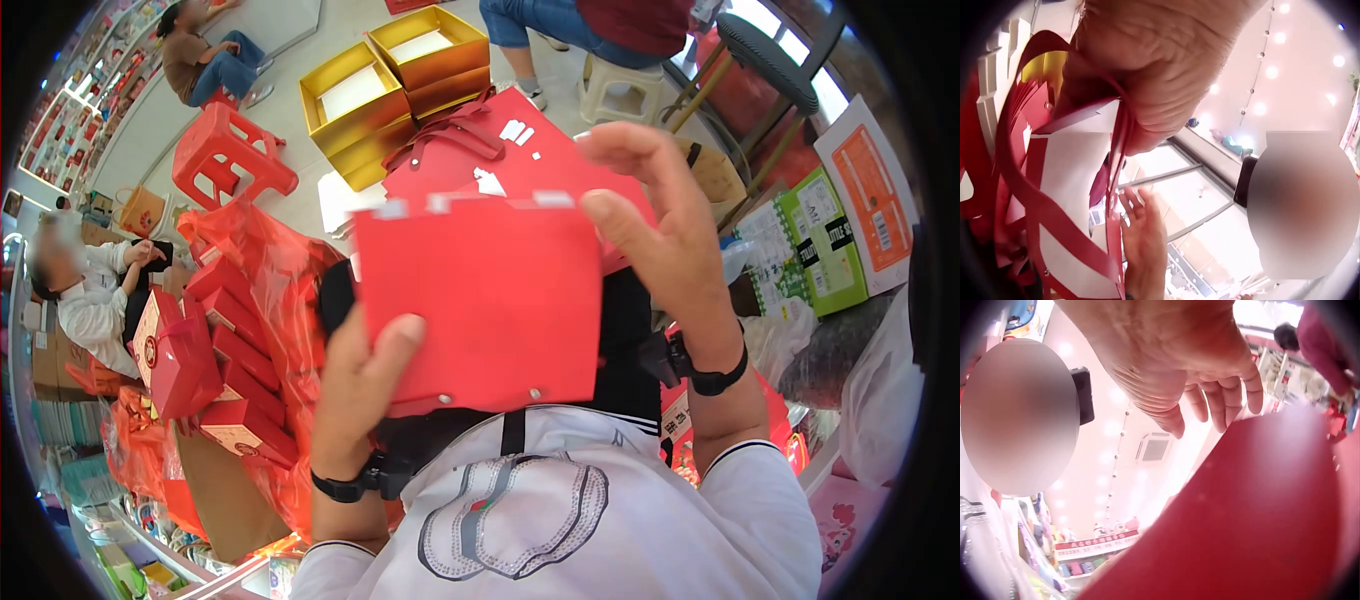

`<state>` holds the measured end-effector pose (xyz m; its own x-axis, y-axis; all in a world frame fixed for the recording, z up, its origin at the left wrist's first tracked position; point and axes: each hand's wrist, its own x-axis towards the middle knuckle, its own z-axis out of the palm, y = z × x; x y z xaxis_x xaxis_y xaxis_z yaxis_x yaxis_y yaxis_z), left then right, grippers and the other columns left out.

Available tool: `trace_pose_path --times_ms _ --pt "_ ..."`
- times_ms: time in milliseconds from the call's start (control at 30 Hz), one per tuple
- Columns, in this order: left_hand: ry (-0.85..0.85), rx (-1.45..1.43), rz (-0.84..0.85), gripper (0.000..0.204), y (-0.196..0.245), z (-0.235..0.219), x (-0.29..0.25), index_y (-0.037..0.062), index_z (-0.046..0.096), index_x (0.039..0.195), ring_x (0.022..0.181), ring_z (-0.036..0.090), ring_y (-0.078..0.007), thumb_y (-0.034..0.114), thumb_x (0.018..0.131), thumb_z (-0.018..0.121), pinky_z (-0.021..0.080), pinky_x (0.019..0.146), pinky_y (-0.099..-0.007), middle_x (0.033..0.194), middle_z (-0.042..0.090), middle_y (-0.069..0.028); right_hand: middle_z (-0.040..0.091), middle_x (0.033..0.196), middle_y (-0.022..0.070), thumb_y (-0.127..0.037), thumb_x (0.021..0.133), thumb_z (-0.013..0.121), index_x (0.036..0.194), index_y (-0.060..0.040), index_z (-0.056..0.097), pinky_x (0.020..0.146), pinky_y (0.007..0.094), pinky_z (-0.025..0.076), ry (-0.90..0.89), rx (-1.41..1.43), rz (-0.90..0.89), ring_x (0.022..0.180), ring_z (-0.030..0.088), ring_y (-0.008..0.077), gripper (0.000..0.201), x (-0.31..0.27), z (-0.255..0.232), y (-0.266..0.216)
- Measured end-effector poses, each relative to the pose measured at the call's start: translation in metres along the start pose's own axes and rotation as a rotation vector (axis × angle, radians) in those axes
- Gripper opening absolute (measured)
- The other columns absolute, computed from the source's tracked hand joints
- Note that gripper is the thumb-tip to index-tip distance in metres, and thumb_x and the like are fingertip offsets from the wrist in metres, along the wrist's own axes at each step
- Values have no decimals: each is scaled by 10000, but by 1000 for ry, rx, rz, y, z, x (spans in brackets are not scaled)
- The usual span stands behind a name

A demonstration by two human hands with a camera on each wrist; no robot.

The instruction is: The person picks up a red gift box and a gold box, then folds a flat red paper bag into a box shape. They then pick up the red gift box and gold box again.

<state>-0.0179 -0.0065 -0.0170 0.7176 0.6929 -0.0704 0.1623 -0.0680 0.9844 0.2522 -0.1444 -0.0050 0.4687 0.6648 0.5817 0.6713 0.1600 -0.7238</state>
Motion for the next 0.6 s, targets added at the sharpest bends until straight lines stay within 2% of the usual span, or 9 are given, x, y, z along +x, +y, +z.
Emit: trace_pose_path --times_ms 67,100,200,300,400,600 --pt "133 -175 64 423 8 -3 5 -39 590 1364 1089 652 -165 273 1079 598 511 962 -300 1239 686 -89 667 1255 133 -336 934 792 1414 5 519 1005 329 499 -120 368 322 1195 633 197 649 -12 -1 7" --pt "143 -173 103 450 13 -3 10 -45 594 1355 1121 639 -167 314 1082 595 502 989 -307 1287 662 -94 657 1288 138 -364 928 804 1463 16 479 1028 329 492 -177 551 477 1218 620 194 732 -16 -2 8" --pt "202 -24 245 444 -1 6 25 -36 598 1353 1133 644 -166 317 1084 592 506 989 -308 1294 662 -103 624 1346 156 -389 913 824 1511 45 408 1062 330 483 -381 719 610 1246 599 204 847 -17 4 8" --pt "167 -50 232 443 -11 8 30 -32 596 1371 1137 654 -169 302 1080 605 520 986 -312 1284 673 -109 642 1319 128 -349 904 838 1437 44 490 1039 327 501 -333 659 586 1216 615 170 749 -21 13 23" --pt "79 -379 117 440 -9 9 33 -37 595 1386 1132 661 -168 277 1078 615 525 994 -312 1283 679 -105 655 1283 109 -316 928 817 1392 38 527 1023 316 508 -262 661 600 1179 624 146 652 -27 18 35" --pt "22 -374 186 418 -26 18 56 -47 614 1361 1130 665 -157 259 1076 622 526 1002 -312 1295 677 -94 656 1255 100 -306 961 783 1368 47 528 1017 308 504 -121 567 516 1151 619 131 596 -28 14 36"
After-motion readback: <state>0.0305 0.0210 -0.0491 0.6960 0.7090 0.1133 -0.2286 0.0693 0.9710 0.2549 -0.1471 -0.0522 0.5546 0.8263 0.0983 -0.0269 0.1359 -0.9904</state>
